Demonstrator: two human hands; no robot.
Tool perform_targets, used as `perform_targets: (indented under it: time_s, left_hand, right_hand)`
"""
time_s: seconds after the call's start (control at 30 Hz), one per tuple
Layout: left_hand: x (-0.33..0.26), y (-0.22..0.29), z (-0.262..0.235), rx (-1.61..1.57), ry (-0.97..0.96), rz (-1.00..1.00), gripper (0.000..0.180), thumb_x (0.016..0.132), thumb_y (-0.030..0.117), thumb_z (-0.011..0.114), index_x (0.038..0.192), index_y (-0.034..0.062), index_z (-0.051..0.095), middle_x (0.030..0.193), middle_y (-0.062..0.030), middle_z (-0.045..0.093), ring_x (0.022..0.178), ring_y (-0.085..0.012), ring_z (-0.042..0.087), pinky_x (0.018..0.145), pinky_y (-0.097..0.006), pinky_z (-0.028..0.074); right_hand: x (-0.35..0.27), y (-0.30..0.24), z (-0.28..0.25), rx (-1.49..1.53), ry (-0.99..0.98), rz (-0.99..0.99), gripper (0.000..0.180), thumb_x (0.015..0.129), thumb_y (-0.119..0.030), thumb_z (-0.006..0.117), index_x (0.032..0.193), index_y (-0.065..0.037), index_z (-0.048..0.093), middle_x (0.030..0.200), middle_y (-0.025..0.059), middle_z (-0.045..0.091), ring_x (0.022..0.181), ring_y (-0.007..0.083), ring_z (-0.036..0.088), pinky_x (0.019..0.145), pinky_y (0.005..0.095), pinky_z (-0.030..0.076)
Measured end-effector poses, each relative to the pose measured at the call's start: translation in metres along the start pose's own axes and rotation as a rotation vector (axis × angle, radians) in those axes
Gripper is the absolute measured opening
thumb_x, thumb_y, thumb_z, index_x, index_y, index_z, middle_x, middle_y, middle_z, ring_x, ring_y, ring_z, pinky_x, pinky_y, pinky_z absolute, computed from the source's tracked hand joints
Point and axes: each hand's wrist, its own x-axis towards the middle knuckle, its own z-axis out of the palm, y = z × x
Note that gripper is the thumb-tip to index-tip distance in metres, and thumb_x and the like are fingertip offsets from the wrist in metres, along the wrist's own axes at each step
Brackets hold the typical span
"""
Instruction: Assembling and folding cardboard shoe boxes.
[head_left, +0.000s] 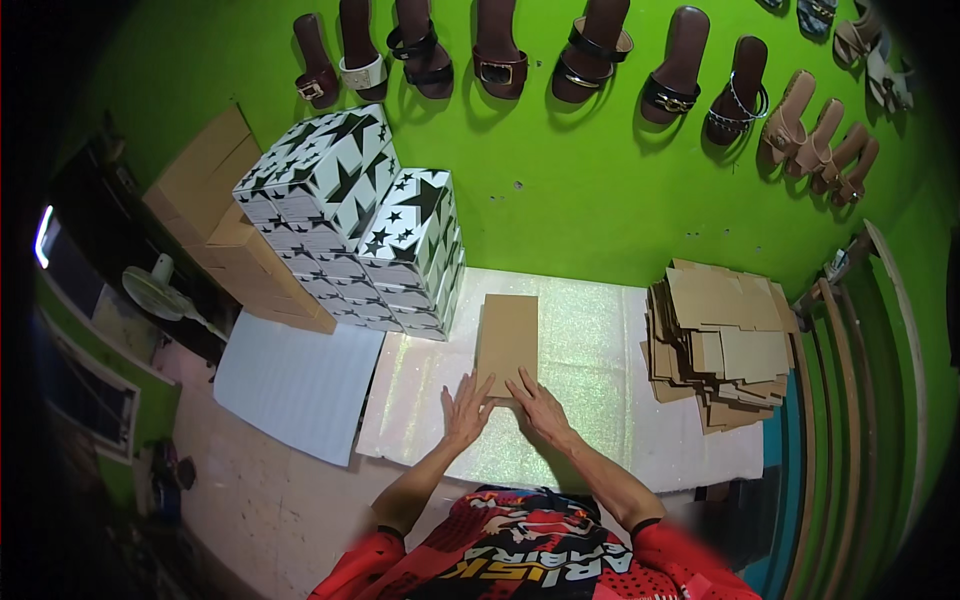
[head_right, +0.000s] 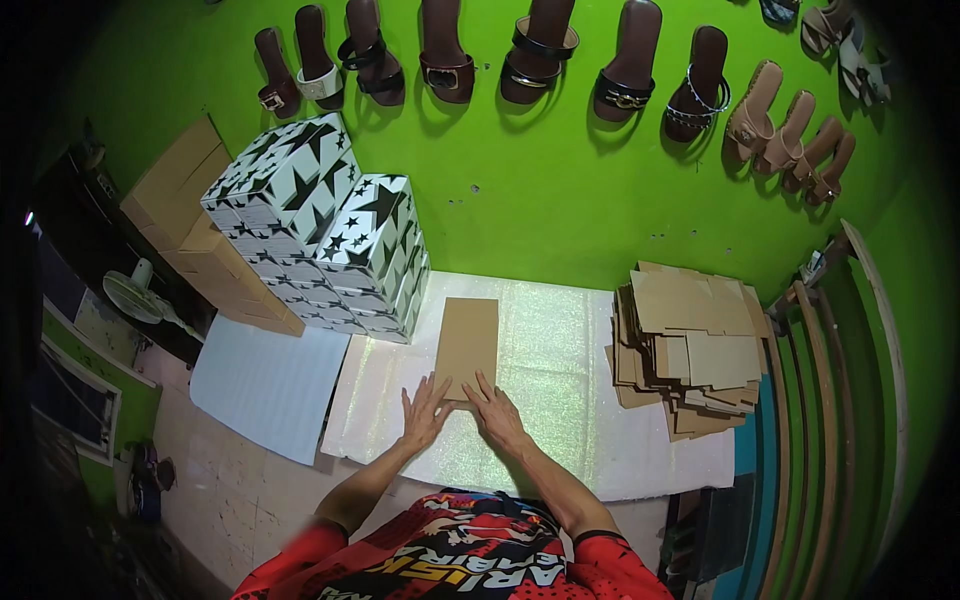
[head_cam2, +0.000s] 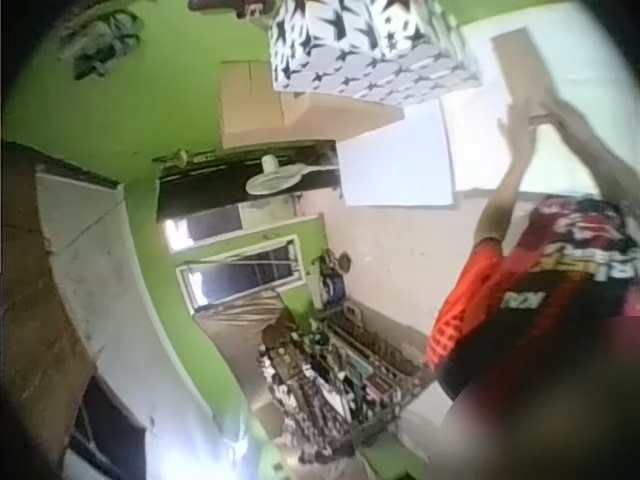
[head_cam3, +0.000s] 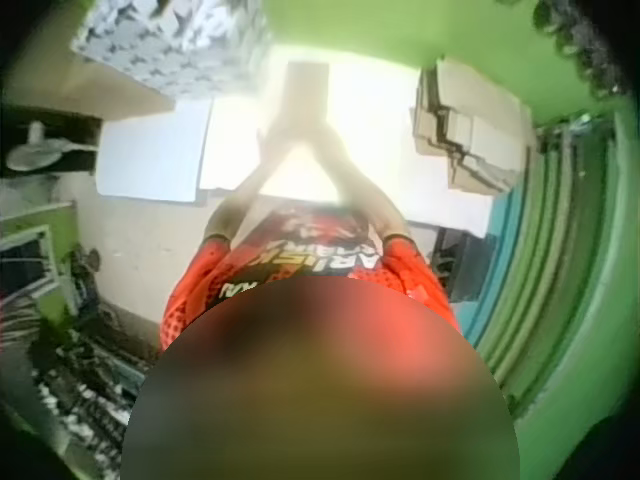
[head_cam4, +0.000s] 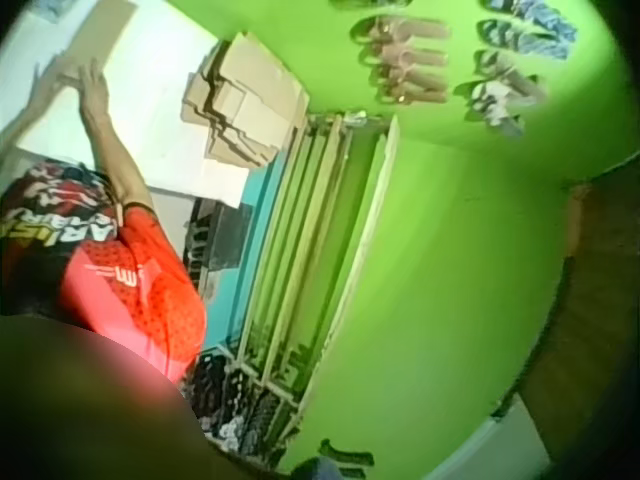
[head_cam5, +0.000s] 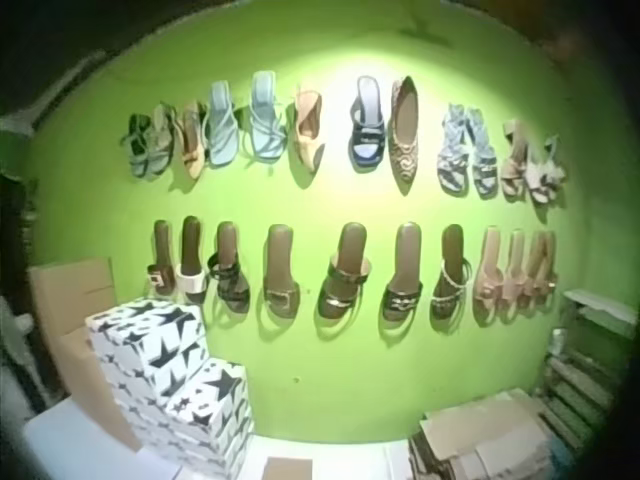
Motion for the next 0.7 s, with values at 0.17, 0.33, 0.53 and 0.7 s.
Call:
perform_targets:
  time_s: [0.17, 0.33, 0.53, 0.7]
  left_hand:
    - [0.022, -0.012, -0.008, 0.238, 0.03, 0.045, 0.092, 0.089, 0.024, 0.073, 0.167, 0.0129, 0.026, 0.174, -0.016, 0.019, 0.162, -0.0321, 0.016, 0.125, -0.069, 0.012]
    - [0.038, -0.017, -0.005, 0.225, -0.152, 0.165, 0.105, 0.086, 0.022, 0.074, 0.167, 0.0006, 0.011, 0.174, -0.0197, 0.015, 0.163, -0.0338, 0.01, 0.129, -0.061, 0.003]
    - [0.066, -0.032, -0.01, 0.228, -0.182, 0.087, 0.113, 0.084, 0.026, 0.076, 0.168, 0.0033, 0.005, 0.176, -0.0165, 0.009, 0.164, -0.032, 0.005, 0.127, -0.066, 0.0]
    - [0.088, -0.045, -0.011, 0.25, -0.201, 0.052, 0.117, 0.081, 0.027, 0.078, 0.169, 0.006, 0.004, 0.177, -0.0143, 0.006, 0.164, -0.031, 0.003, 0.12, -0.077, -0.003]
  right_hand:
    - [0.055, 0.004, 0.007, 0.09, -0.133, 0.05, 0.073, 0.095, -0.009, 0.062, 0.162, -0.025, 0.038, 0.174, 0.0168, 0.02, 0.124, 0.0467, 0.062, 0.104, 0.0483, 0.056]
    - [0.093, 0.002, 0.009, 0.123, -0.183, 0.067, 0.075, 0.096, -0.012, 0.063, 0.164, -0.026, 0.035, 0.176, 0.0155, 0.014, 0.129, 0.0486, 0.06, 0.105, 0.0485, 0.055]
    - [0.132, 0.008, 0.009, 0.111, -0.234, 0.067, 0.078, 0.095, -0.013, 0.063, 0.165, -0.027, 0.032, 0.177, 0.0137, 0.011, 0.134, 0.0507, 0.056, 0.11, 0.0487, 0.052]
    - [0.156, 0.011, 0.016, -0.117, -0.242, 0.07, 0.091, 0.09, -0.019, 0.072, 0.168, -0.03, 0.026, 0.178, 0.0079, 0.007, 0.144, 0.0483, 0.047, 0.117, 0.0651, 0.039]
